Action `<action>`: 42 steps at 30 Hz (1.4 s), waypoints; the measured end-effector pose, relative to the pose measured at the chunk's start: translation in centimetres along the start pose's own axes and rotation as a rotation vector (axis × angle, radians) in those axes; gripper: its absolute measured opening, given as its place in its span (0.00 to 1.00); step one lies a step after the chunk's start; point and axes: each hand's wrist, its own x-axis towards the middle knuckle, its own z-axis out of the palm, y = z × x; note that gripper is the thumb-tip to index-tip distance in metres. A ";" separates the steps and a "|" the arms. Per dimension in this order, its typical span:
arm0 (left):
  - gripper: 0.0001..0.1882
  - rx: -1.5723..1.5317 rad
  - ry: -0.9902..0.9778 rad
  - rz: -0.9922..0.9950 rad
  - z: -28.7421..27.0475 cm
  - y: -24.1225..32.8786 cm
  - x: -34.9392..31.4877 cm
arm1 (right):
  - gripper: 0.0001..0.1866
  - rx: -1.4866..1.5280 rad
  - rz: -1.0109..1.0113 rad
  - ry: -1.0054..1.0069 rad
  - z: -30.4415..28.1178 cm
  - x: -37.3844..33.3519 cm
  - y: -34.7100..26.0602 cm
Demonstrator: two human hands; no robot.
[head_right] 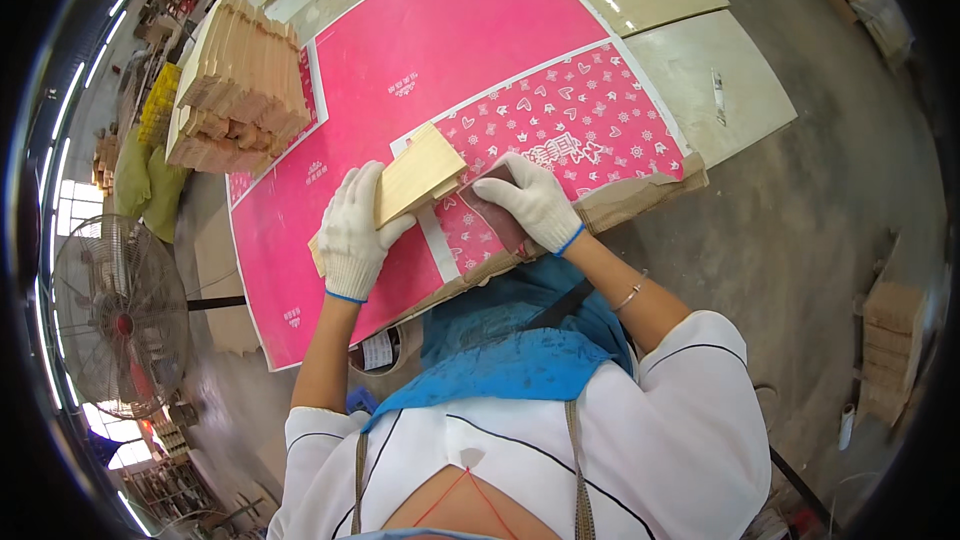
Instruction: The recorder is using a piece of sandpaper to sand and smooth the edges of L-shaped wooden furniture components at a workbench.
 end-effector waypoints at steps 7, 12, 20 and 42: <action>0.41 -0.178 -0.051 -0.318 -3.9 1.7 -0.4 | 0.07 0.239 -0.194 0.173 1.3 0.0 -6.8; 0.38 -0.227 -0.134 -0.314 -5.6 3.5 1.0 | 0.07 -0.608 -0.979 0.017 6.2 1.4 -6.5; 0.33 -0.810 -0.205 -0.285 -5.5 3.1 0.5 | 0.08 -0.911 -1.256 0.522 -0.9 7.9 -7.9; 0.32 -1.104 -0.892 -0.159 -3.8 6.6 8.5 | 0.10 -1.053 -1.102 0.686 -2.6 1.4 -7.1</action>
